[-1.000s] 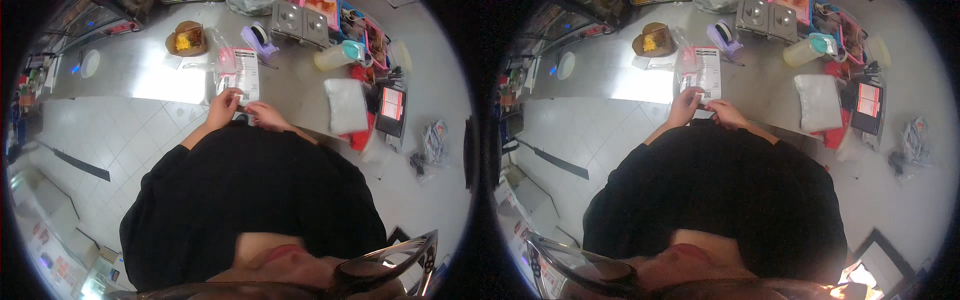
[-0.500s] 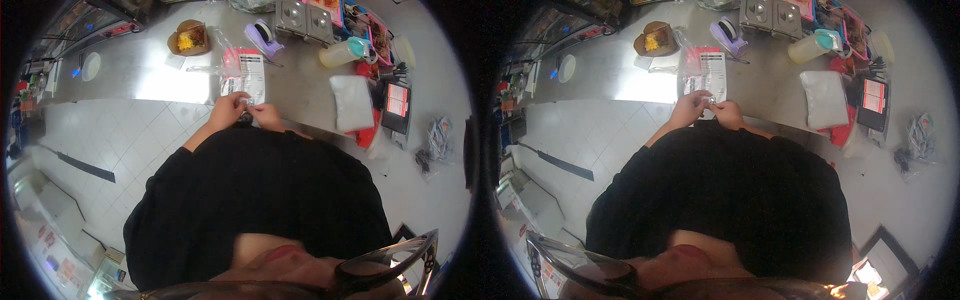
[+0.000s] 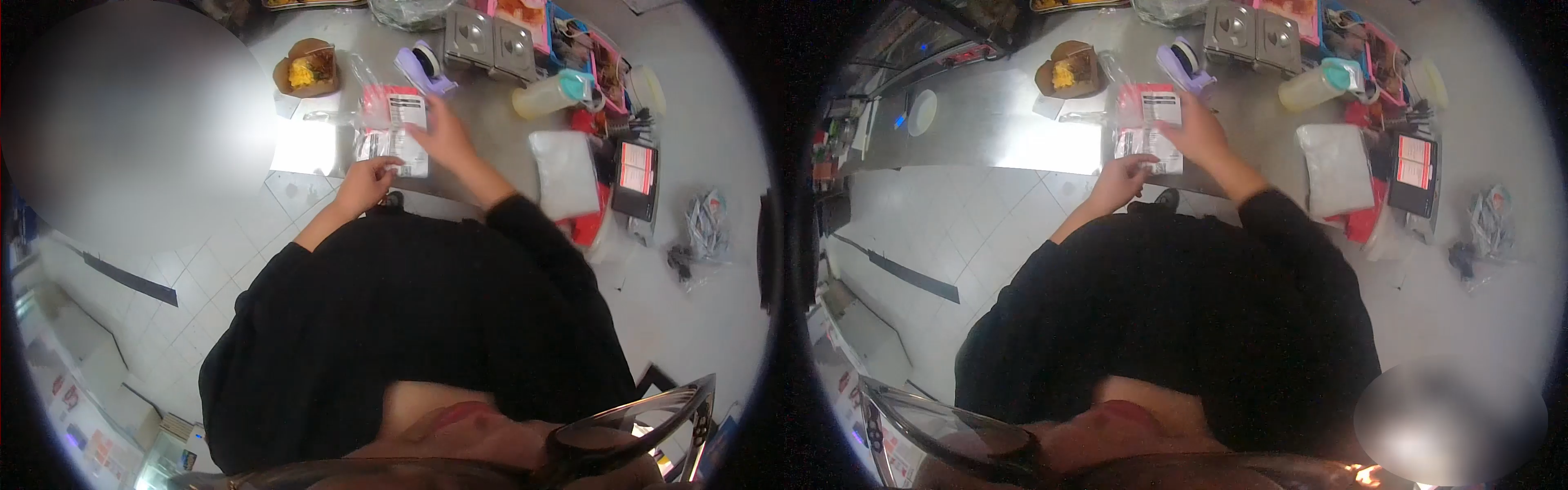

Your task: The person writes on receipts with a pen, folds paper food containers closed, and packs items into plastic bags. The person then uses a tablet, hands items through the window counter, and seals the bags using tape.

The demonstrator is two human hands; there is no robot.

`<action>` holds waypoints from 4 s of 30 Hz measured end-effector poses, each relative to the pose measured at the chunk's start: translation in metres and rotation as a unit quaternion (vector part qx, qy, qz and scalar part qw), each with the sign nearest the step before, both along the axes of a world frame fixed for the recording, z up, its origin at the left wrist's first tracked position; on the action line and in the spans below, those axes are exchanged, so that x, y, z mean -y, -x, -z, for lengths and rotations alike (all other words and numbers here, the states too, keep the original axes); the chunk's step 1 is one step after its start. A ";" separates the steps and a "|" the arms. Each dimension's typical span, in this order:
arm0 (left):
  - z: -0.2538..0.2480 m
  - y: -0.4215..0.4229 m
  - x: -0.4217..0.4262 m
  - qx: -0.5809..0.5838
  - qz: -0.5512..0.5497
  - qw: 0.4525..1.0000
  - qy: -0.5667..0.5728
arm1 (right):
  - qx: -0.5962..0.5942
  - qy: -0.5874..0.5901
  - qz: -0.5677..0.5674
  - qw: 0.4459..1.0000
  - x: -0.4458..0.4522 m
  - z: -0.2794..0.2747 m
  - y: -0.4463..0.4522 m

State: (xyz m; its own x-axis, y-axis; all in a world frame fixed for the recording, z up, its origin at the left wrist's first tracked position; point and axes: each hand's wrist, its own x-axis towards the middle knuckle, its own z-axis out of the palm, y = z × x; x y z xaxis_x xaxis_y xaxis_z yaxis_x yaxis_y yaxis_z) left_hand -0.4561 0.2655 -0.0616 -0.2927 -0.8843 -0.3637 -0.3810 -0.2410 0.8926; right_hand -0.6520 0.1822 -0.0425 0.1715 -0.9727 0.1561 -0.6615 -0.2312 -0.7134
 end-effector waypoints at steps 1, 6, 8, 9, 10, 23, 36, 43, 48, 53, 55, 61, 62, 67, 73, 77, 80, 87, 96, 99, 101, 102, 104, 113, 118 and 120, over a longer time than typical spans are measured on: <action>-0.001 0.001 0.001 0.002 -0.003 1.000 0.009 | -0.086 -0.044 -0.062 0.993 0.016 -0.024 -0.018; 0.011 -0.009 -0.012 -0.019 0.026 0.993 0.115 | -0.267 -0.046 -0.243 0.931 0.030 -0.010 -0.065; 0.004 -0.018 -0.023 -0.043 0.055 0.992 0.101 | -0.145 -0.049 -0.209 0.966 0.014 -0.005 -0.046; -0.010 -0.020 -0.030 -0.055 0.074 0.994 0.067 | -0.032 -0.055 -0.160 0.985 0.005 -0.008 -0.022; 0.002 -0.020 -0.038 -0.104 0.072 0.982 0.143 | 0.075 -0.049 -0.101 0.991 -0.007 -0.013 0.009; 0.089 0.147 0.010 -0.254 0.328 0.901 -0.124 | -0.005 0.230 0.540 0.810 -0.460 -0.281 0.321; 0.010 0.279 -0.068 -0.168 0.428 0.888 0.014 | 0.048 0.330 0.726 0.601 -0.895 -0.411 0.541; -0.014 0.227 -0.074 0.035 0.418 0.906 0.053 | -0.035 0.135 0.769 0.624 -0.893 -0.356 0.612; -0.004 0.172 -0.062 0.129 0.337 0.932 0.016 | -0.185 0.028 0.727 0.661 -0.840 -0.319 0.677; 0.026 0.066 -0.024 0.225 0.164 0.960 -0.026 | -0.352 0.105 0.699 0.614 -0.678 -0.292 0.654; 0.057 0.012 0.009 0.309 0.073 0.946 0.069 | -0.379 0.200 0.664 0.613 -0.596 -0.288 0.598; 0.071 -0.122 0.106 0.428 -0.117 0.879 0.177 | -0.239 0.197 0.470 0.827 -0.330 -0.201 0.364; 0.080 -0.139 0.116 0.459 -0.099 0.860 0.198 | -0.197 0.136 0.423 0.874 -0.281 -0.172 0.319; 0.093 -0.153 0.098 0.446 0.022 0.850 0.280 | 0.000 -0.172 0.142 0.975 -0.069 -0.009 0.124; 0.074 -0.092 0.091 0.223 0.101 0.921 0.303 | -0.205 -0.015 0.200 0.958 0.039 0.089 0.071; 0.080 -0.098 0.098 0.211 -0.001 0.925 0.315 | -0.214 -0.055 0.128 0.967 0.041 0.109 0.072; 0.097 -0.126 0.098 0.232 -0.099 0.908 0.334 | -0.180 -0.122 0.083 0.973 0.024 0.118 0.068; 0.102 -0.212 0.147 0.268 -0.123 0.901 0.319 | 0.254 -0.284 0.003 0.924 0.018 0.093 -0.058; 0.091 -0.212 0.159 0.350 -0.038 0.887 0.298 | 0.142 -0.032 -0.156 0.977 0.120 0.136 -0.199; 0.094 -0.212 0.157 0.351 -0.042 0.886 0.300 | 0.177 -0.075 -0.096 0.977 0.122 0.142 -0.211; 0.094 -0.212 0.159 0.350 -0.041 0.886 0.300 | 0.191 -0.097 -0.114 0.970 0.123 0.142 -0.217; 0.093 -0.212 0.159 0.346 -0.039 0.889 0.296 | 0.198 -0.105 -0.124 0.967 0.123 0.141 -0.221; 0.092 -0.214 0.159 0.334 -0.040 0.895 0.293 | 0.167 -0.076 -0.122 0.975 0.122 0.144 -0.224; 0.094 -0.216 0.162 0.297 -0.030 0.917 0.265 | 0.112 -0.011 -0.114 0.987 0.124 0.150 -0.223; 0.095 -0.217 0.161 0.296 -0.041 0.909 0.292 | 0.145 -0.025 -0.062 0.987 0.102 0.150 -0.213; 0.095 -0.217 0.161 0.307 -0.038 0.905 0.291 | 0.115 -0.039 -0.060 0.991 0.091 0.143 -0.212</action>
